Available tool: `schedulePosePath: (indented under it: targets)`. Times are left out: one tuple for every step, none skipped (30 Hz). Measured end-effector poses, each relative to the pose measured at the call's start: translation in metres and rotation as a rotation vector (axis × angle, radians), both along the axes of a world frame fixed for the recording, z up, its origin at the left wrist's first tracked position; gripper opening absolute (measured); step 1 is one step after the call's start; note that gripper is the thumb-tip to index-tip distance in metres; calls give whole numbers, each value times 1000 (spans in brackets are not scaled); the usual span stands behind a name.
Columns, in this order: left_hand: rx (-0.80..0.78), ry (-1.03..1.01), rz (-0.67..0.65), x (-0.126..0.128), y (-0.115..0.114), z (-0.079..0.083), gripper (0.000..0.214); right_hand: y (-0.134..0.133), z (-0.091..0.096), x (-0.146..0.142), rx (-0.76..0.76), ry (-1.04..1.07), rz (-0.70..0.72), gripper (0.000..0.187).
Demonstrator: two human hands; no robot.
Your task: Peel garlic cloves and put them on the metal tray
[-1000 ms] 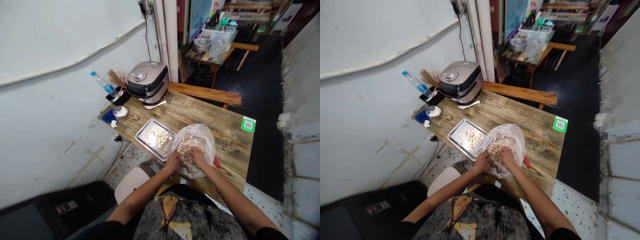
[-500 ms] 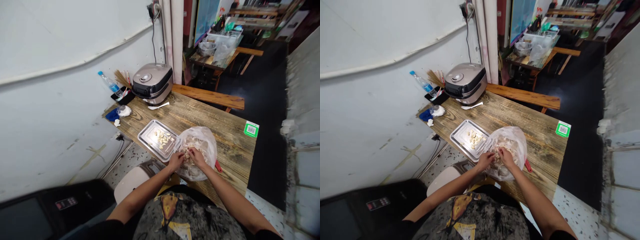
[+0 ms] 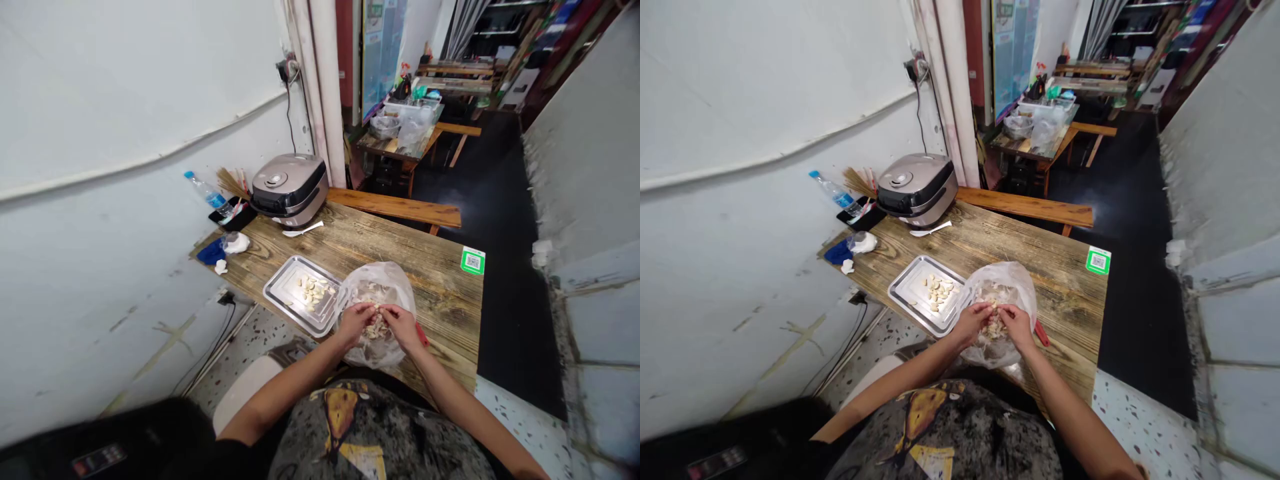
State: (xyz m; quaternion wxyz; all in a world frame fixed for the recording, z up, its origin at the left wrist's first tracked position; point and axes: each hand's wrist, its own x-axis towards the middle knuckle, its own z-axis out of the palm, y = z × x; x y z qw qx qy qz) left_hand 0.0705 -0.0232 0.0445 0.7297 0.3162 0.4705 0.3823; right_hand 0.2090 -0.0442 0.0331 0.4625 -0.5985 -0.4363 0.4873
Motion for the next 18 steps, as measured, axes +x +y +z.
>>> schedulePosePath:
  targets:
    - [9,-6,21,2,1,1,36,-1,-1,2,-4,-9,-7,31]
    - [21,-10,34,3,1,1,36,-2,-2,3,-10,-9,-8,30]
    - [36,-4,39,4,2,2,37,-3,-2,4,-20,-3,-3,31]
    - [54,11,36,5,3,4,37,-4,-1,5,-28,6,-1,31]
    - [72,34,30,5,3,5,36,-4,-1,6,-31,14,-2,31]
    - [94,63,19,6,4,5,35,-5,0,7,-30,25,-9,32]
    - [119,95,7,6,4,6,33,-5,2,8,-26,38,-21,33]
    - [150,129,-6,6,5,7,31,-5,3,8,-26,51,-32,33]
    - [188,164,-17,6,5,7,29,-6,4,9,-28,63,-38,34]
    - [230,200,-27,6,4,7,27,-6,5,9,-32,74,-39,35]
    - [270,236,-32,6,3,8,25,-6,6,9,-37,84,-33,36]
    - [304,266,-37,6,3,8,23,-7,7,9,-39,94,-23,37]
    - [332,288,-44,6,2,8,23,-7,8,9,-37,105,-11,37]
    - [352,299,-59,7,1,7,23,-7,9,10,-32,120,1,36]
    - [362,302,-73,7,0,7,23,-7,9,10,-24,138,7,36]
    - [365,298,-85,8,-1,7,24,-7,10,10,-22,163,8,35]
    - [362,290,-92,8,-1,6,25,-7,10,10,-26,198,-1,34]
    - [353,283,-92,8,-2,6,27,-7,12,10,-41,246,-21,33]
